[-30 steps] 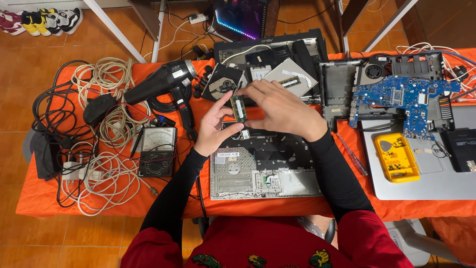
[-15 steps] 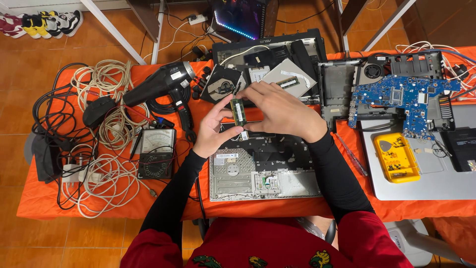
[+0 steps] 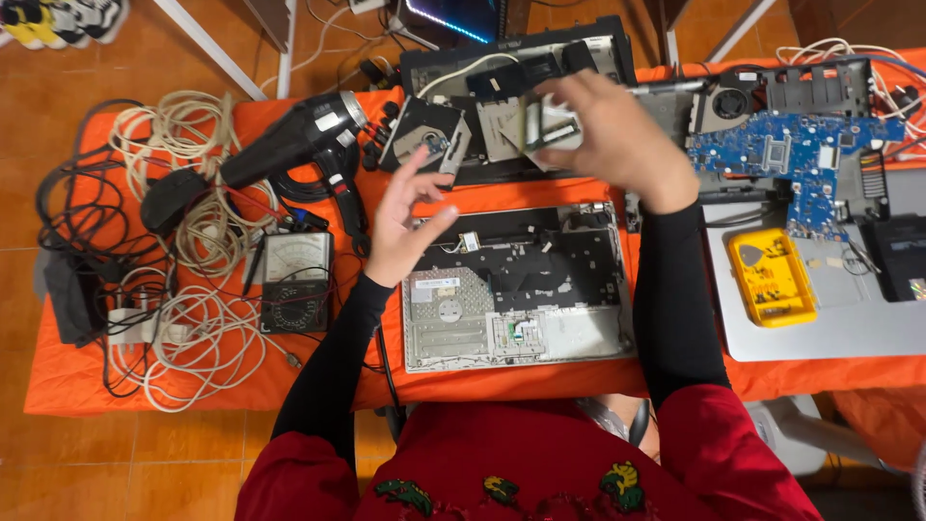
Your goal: Replacing internal components of a disassembled laptop on a workbench.
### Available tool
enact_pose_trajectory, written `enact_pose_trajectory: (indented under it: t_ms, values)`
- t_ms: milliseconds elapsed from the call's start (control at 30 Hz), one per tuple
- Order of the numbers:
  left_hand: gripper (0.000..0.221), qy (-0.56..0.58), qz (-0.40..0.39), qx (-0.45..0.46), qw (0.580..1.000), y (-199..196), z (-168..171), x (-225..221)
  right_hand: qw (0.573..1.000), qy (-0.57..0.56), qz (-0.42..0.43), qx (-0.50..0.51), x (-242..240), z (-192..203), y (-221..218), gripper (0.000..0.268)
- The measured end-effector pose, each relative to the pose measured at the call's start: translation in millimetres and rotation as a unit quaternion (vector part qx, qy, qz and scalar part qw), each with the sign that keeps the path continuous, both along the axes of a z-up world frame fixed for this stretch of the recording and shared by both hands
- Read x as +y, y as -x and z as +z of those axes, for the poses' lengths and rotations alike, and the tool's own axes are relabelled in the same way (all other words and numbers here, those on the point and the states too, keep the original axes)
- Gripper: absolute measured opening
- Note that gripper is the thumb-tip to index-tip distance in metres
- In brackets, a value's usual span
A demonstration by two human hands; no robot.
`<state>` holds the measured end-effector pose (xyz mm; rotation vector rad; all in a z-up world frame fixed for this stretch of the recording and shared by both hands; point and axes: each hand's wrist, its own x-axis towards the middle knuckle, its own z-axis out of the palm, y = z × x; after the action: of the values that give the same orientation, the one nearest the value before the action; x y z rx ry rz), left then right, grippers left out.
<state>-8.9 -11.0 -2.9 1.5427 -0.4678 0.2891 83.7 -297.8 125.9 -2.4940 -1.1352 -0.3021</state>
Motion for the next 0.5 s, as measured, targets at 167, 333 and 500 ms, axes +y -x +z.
enact_pose_trajectory:
  t_ms: [167, 333, 500]
  values:
    - [0.081, -0.026, 0.036, 0.019, 0.999, -4.2, 2.7, 6.9, 0.988, 0.02, -0.142, 0.056, -34.8, -26.8, -24.4, 0.073]
    - [0.08, -0.181, 0.054, 0.002, 0.982, 0.6, 14.5, 17.5, 0.975, 0.051, -0.181, 0.116, -43.1, -51.3, -41.8, 0.08]
    - [0.072, -0.406, -0.059, -0.08, 0.908, 6.0, 27.3, 27.9, 0.972, 0.062, -0.193, 0.119, -42.3, -59.0, -43.2, 0.084]
